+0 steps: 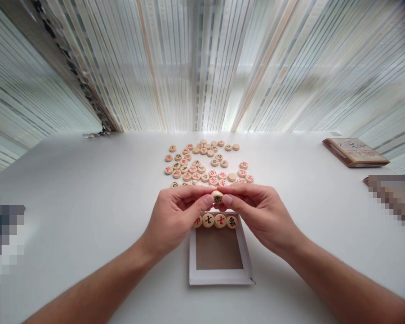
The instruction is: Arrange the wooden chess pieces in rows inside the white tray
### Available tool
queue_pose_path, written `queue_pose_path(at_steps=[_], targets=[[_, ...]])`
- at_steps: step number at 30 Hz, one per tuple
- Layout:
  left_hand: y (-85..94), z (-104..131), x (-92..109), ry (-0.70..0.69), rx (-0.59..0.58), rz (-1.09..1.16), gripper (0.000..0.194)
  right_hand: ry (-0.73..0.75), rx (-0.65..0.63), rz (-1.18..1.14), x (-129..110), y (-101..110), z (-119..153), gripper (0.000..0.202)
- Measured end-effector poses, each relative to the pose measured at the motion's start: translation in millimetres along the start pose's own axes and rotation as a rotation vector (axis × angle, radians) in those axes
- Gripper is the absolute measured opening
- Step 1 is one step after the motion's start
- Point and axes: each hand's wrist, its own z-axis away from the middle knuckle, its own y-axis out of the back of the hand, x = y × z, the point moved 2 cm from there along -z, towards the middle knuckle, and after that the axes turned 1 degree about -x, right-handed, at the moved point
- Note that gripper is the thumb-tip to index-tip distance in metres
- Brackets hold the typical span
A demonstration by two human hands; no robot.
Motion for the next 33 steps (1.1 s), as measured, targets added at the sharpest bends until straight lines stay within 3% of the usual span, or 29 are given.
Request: queue_pose_path(at_steps=[11, 22, 28, 33], targets=[[0.4, -2.5, -2.2, 0.099, -0.031, 0.184, 0.024, -0.082, -0.013, -0.068, 4.9, 2.5, 0.5, 0.03], [0.3, 0.0, -0.9, 0.142, -0.025, 0.201, 0.036, -0.116, -0.034, -0.121, 0.7, 2.5, -0.8, 0.033], [-1.4, -0.3, 2.1, 0.111, -0.032, 0.22, 0.032, -0.125, -0.009, -0.097, -1.0, 0.0, 0.1, 0.031], [-1.4, 2.2, -0.9, 0.024, -0.023, 0.107, 0.03, -0.122, -0.002, -0.114, -6.0, -5.5, -1.0, 0.034]])
